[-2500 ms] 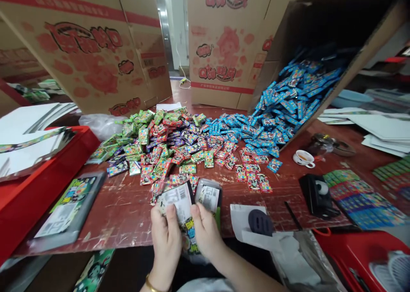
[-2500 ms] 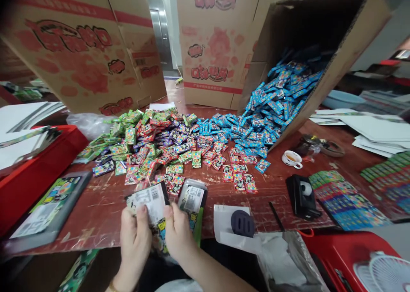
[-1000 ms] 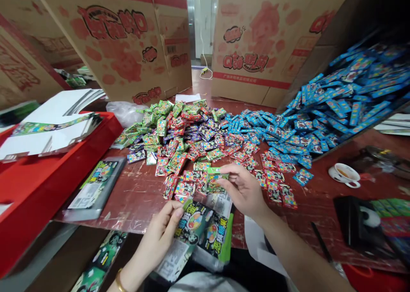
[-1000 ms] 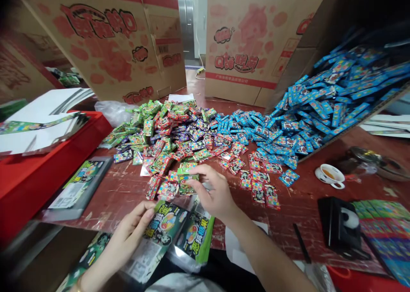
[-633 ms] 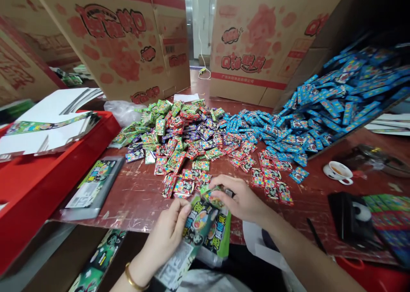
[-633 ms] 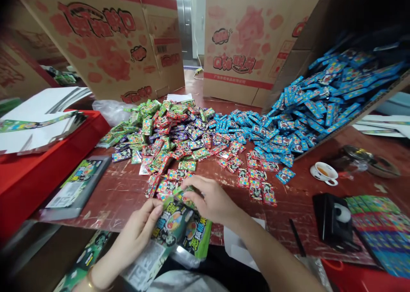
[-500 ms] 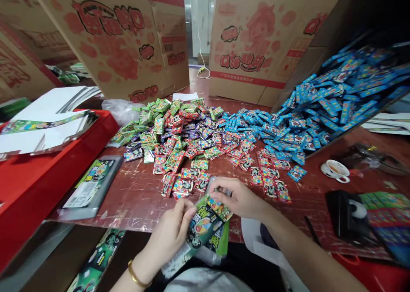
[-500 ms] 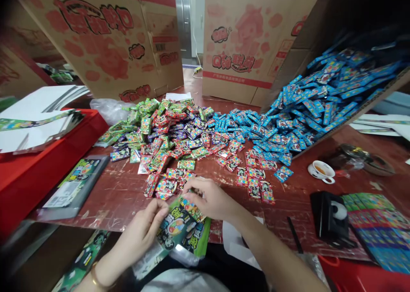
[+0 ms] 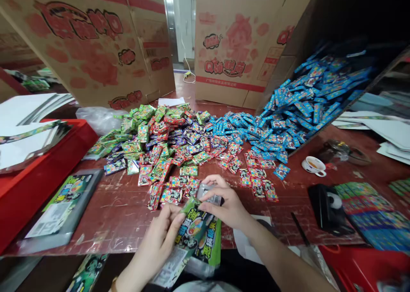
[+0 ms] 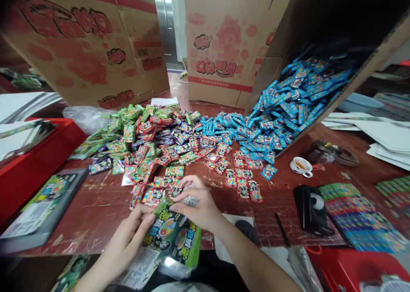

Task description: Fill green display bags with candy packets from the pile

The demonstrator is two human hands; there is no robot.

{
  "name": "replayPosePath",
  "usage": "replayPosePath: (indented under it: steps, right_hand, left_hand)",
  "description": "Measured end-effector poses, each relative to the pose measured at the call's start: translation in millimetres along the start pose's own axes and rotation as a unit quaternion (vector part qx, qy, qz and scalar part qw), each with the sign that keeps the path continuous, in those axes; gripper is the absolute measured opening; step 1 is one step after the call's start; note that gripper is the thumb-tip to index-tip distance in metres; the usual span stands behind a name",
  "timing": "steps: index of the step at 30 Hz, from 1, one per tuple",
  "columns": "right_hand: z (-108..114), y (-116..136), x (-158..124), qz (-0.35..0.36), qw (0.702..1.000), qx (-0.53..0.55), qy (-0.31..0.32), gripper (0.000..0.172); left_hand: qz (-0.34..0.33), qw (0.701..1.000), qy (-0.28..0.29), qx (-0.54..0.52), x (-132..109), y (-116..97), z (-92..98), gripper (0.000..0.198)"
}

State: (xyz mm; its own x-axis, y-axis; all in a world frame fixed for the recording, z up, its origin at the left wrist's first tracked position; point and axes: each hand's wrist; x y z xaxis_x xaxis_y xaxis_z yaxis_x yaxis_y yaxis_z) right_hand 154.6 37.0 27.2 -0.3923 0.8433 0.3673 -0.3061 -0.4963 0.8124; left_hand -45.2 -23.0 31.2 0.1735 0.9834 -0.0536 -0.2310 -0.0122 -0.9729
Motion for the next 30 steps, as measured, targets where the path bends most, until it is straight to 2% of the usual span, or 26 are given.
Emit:
replayPosePath:
  steps: [3,9,14,17,19,22,25,27,30]
  right_hand:
    - [5,-2,4,0.004,0.999,0.017,0.036,0.007]
    - [10,1,8,0.044,0.990,0.028,0.134,0.028]
    - [6,-5,5,0.001,0.977,0.067,0.202,0.030]
    - [3,-13,1,-0.004,0.971,0.082,0.223,0.021]
    - [0,-15,-3,0.000,0.975,0.070,0.212,0.016]
    - [-8,-13,-10,-0.018,0.984,0.044,0.171,0.014]
    - [-14,-11,-9,-0.006,0.985,0.031,0.168,0.008]
    - [-16,-18,0,0.007,0.987,0.021,0.162,0.012]
    - [-23,-42,20,-0.049,0.995,-0.058,0.072,0.014]
  left_hand:
    - [0.006,1.000,0.010,-0.027,1,0,1.6,0.023]
    - [0.041,0.996,0.069,-0.040,-2,0,8.1,0.024]
    - [0.038,0.995,0.089,-0.027,-4,-4,9.0,0.024]
    - [0.033,0.994,0.100,-0.011,-5,-1,5.6,0.024]
    - [0.035,0.995,0.092,-0.008,-6,3,3.0,0.024]
    - [0.032,0.999,0.041,-0.014,-5,7,2.2,0.027]
    - [0.024,0.999,0.016,-0.023,-6,11,7.8,0.026]
    - [0.031,0.999,0.001,-0.026,-10,17,15.9,0.025]
    - [0.061,0.996,-0.053,-0.043,-19,32,32.7,0.027]
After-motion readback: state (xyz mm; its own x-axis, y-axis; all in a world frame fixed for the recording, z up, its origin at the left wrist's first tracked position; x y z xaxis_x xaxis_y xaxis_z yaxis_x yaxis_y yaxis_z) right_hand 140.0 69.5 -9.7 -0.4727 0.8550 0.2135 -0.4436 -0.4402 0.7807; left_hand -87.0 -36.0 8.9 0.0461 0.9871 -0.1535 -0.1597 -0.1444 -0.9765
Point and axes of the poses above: each hand's wrist, its own x-axis towards the middle knuckle, its own z-axis out of the back of the hand, y = z × x, and after that the axes turned 15 degrees about -x, right-handed
